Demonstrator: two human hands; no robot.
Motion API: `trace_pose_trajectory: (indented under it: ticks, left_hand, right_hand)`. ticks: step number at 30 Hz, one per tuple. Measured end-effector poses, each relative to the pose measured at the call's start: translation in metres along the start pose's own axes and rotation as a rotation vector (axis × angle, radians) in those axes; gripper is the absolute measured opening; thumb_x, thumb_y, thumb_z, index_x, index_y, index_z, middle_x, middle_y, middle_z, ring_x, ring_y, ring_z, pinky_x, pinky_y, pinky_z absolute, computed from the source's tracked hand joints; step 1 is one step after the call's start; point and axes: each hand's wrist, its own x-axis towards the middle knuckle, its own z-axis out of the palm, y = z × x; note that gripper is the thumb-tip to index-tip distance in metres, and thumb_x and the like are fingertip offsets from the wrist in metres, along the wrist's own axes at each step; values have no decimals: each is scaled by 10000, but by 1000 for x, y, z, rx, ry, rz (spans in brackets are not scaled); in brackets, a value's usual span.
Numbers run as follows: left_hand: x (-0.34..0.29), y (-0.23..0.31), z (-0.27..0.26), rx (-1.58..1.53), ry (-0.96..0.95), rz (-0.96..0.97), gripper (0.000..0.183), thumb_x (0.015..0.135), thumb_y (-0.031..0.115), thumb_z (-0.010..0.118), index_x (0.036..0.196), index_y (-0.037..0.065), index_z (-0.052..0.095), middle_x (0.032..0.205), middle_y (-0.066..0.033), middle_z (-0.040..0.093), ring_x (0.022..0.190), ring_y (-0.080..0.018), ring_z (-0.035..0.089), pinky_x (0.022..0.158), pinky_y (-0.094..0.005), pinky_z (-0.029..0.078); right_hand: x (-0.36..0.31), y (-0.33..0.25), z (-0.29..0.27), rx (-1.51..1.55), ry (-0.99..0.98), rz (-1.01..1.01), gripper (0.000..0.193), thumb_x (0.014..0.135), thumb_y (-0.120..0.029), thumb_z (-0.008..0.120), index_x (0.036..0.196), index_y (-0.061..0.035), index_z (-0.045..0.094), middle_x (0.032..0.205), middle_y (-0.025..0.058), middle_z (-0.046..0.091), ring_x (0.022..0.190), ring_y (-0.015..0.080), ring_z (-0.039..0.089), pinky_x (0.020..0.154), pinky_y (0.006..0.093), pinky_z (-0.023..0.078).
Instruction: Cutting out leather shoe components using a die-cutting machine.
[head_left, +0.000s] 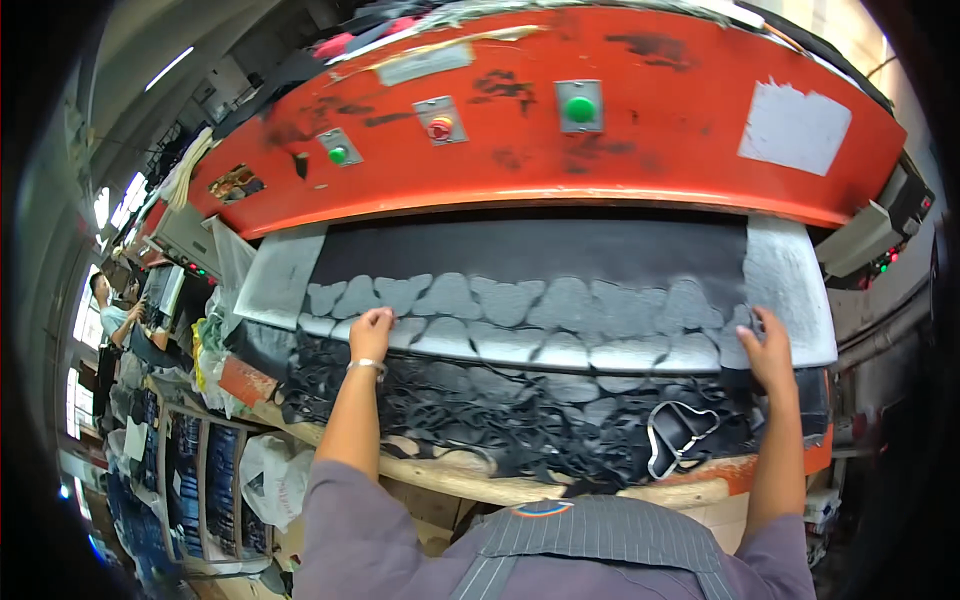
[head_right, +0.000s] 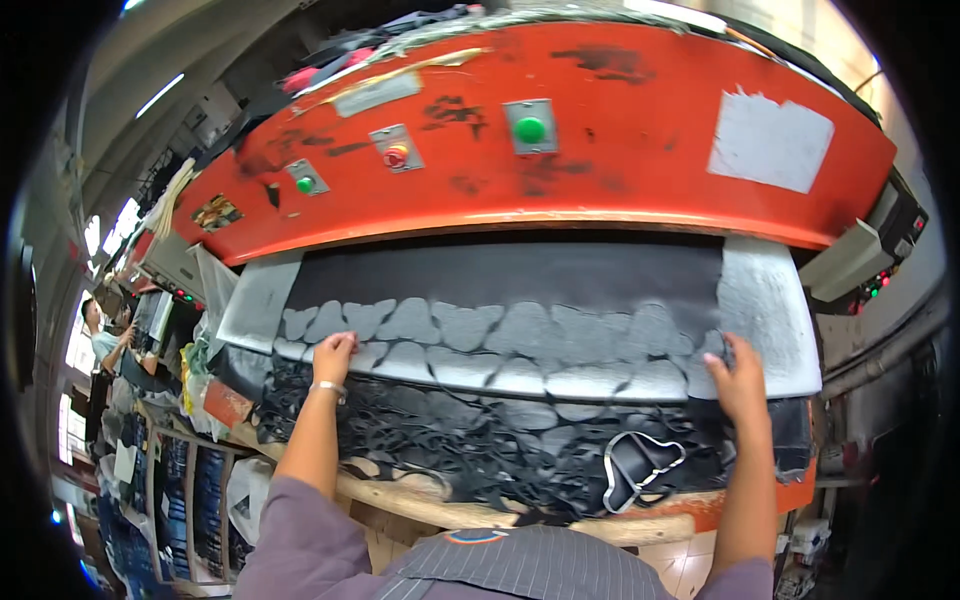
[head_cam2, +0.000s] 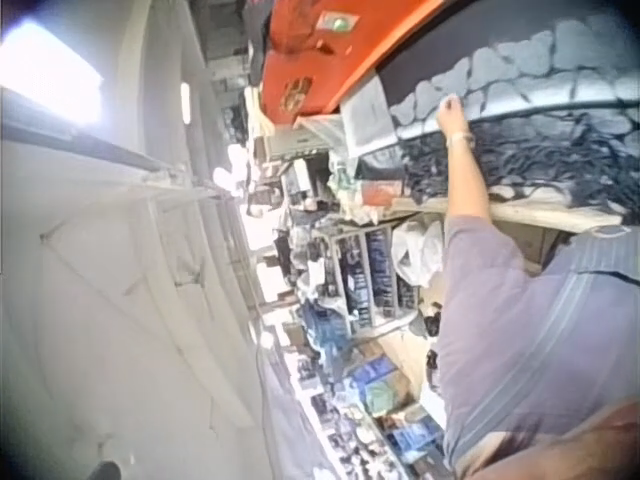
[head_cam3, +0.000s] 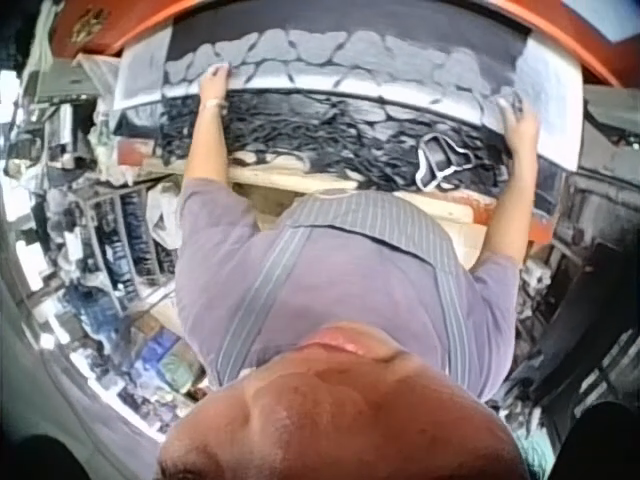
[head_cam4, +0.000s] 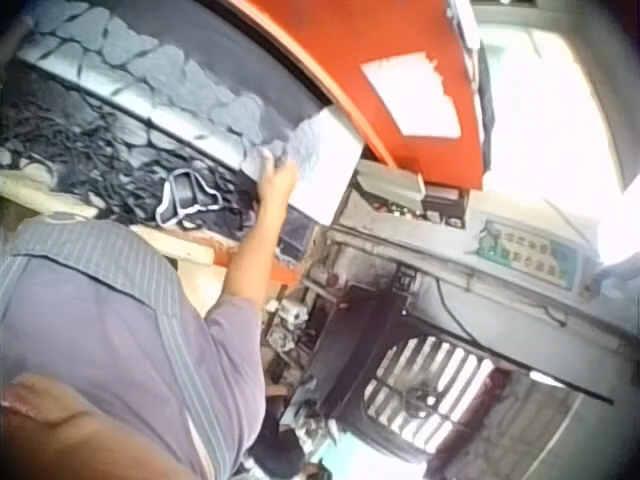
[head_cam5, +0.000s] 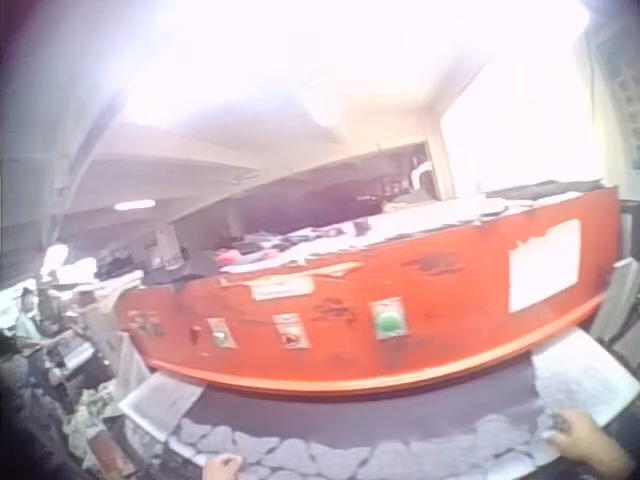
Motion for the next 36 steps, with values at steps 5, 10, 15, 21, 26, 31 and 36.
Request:
trace_pose_trajectory:
  ticks: [5,10,15,21,26,31,36]
  left_hand:
    - [94,-70,-40,370,314,190,234,841,225,606,962,41,687,865,-170,696,810,-308,676,738,-378,518]
    - [197,-154,-136,1006,280,37,511,838,427,621,1063,-31,645,1060,-251,640,1011,-418,601,874,-479,470]
    - [285,-155,-141,950,247,-134,718,853,618,531,988,-74,667,1003,-286,655,960,-443,630,802,-527,481]
    - [300,-135,-112,873,36,-68,623,876,520,562,986,-85,660,1053,-319,620,1009,-479,585,865,-509,457]
    - [256,-123,-111,899,86,-191,613,879,529,542,1266,53,536,1259,-149,594,1202,-337,533,978,-574,344]
    - [238,-132,-132,947,55,-296,587,878,543,530,1259,97,548,1258,-138,601,1187,-373,541,996,-571,312]
    - [236,-156,-167,985,122,-242,566,882,542,523,1232,99,564,1214,-149,621,1133,-365,576,963,-576,328]
  right_hand:
    - [20,54,22,-515,209,105,576,839,-323,669,1288,-11,490,1150,279,571,1094,441,531,935,470,430]
    - [59,34,96,-545,203,283,383,906,-366,551,1164,-83,562,998,225,649,953,399,620,806,511,474]
    - [77,21,123,-705,216,318,262,941,-236,382,1067,-96,564,889,204,684,844,406,664,726,534,500]
    - [64,10,97,-814,101,456,237,927,-216,391,1058,-116,561,867,187,694,838,378,680,736,524,510]
    - [44,25,70,-917,40,419,273,912,-198,428,1146,-219,566,946,172,690,893,368,668,740,498,507]
    - [27,41,65,-894,2,343,446,894,-160,403,1304,-295,515,983,178,679,921,357,660,749,486,511]
    - [12,36,81,-947,12,211,448,918,-142,394,1322,-303,501,930,151,665,845,334,673,711,448,537]
